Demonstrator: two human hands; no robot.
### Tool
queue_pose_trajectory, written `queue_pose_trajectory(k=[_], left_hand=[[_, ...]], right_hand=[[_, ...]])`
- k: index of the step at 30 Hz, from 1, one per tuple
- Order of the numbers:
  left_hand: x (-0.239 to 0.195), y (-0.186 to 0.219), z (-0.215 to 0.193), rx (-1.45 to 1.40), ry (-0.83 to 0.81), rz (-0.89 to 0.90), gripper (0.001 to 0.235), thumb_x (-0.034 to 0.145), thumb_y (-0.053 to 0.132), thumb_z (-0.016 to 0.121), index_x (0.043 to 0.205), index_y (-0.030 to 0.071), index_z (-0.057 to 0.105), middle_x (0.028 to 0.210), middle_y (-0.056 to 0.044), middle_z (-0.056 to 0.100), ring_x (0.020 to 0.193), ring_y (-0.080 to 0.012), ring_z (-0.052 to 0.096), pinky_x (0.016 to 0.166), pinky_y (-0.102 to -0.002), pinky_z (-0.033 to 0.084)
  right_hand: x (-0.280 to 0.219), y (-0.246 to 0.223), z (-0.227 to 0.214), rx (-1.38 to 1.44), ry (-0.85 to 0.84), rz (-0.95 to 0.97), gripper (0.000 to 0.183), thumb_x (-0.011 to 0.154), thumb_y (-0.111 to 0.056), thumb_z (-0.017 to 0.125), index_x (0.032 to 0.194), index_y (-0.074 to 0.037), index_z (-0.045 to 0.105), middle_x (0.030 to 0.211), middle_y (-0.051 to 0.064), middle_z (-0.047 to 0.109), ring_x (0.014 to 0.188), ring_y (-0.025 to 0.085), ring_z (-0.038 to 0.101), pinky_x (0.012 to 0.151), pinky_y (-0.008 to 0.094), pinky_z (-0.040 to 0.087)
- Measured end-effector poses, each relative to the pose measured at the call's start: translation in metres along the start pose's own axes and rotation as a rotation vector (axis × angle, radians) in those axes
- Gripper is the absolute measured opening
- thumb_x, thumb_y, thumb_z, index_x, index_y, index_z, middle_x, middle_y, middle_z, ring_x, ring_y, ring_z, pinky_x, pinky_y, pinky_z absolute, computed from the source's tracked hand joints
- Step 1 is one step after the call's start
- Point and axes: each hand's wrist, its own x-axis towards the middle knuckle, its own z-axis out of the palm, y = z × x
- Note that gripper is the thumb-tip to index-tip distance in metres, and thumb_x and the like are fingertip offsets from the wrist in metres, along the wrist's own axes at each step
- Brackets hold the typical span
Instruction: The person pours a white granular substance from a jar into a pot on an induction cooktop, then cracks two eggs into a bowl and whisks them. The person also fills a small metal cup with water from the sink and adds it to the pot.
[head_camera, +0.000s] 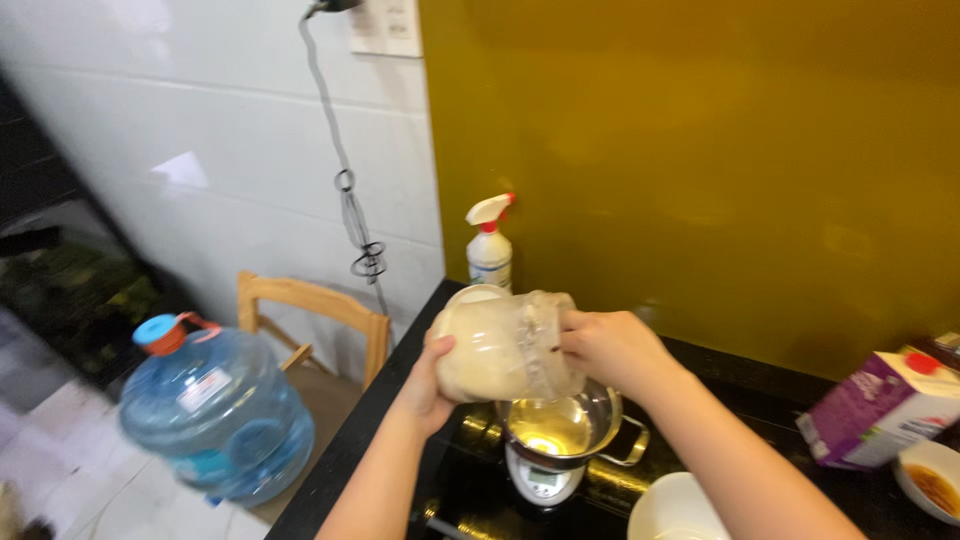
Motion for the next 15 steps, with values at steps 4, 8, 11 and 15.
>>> queue_pose_trajectory(k=[4, 8, 11, 15], left_hand=[[-0.003, -0.002, 0.001, 0.019, 0.082, 0.012, 0.084, 0.076, 0.046, 0.065, 0.151, 0.027, 0.033, 0.147, -0.011, 0.052, 0.135, -0.0364, 0.052, 0.102, -0.064, 0.048], [-0.002, -0.004, 0.002, -0.009, 0.021, -0.024, 0.084, 0.078, 0.054, 0.061, 0.151, 0.021, 0.038, 0.146, -0.013, 0.055, 0.130, -0.0383, 0.056, 0.098, -0.063, 0.050], [0.003, -0.006, -0.003, -0.036, -0.019, -0.049, 0.085, 0.081, 0.060, 0.057, 0.151, 0.014, 0.042, 0.146, -0.018, 0.057, 0.126, -0.0418, 0.059, 0.094, -0.064, 0.051], [0.007, -0.005, -0.005, -0.036, -0.004, -0.030, 0.083, 0.081, 0.059, 0.055, 0.151, 0.015, 0.042, 0.146, -0.017, 0.057, 0.127, -0.0399, 0.060, 0.093, -0.063, 0.053]], right_hand=[[-0.004, -0.007, -0.011, -0.044, -0.023, 0.056, 0.016, 0.084, -0.028, 0.070, 0.095, -0.019, 0.079, 0.088, -0.001, 0.068, 0.077, 0.022, 0.070, 0.064, 0.038, 0.057], [-0.009, -0.004, -0.017, 0.057, 0.063, 0.053, 0.019, 0.085, -0.030, 0.069, 0.097, -0.022, 0.082, 0.090, -0.004, 0.072, 0.075, 0.021, 0.070, 0.066, 0.037, 0.057], [-0.015, 0.001, -0.018, 0.096, 0.067, 0.101, 0.019, 0.085, -0.029, 0.069, 0.097, -0.021, 0.081, 0.090, -0.004, 0.073, 0.077, 0.020, 0.071, 0.069, 0.035, 0.057], [-0.019, 0.008, -0.021, 0.155, 0.101, 0.193, 0.019, 0.087, -0.029, 0.069, 0.097, -0.021, 0.082, 0.091, -0.003, 0.073, 0.079, 0.021, 0.070, 0.071, 0.036, 0.057]])
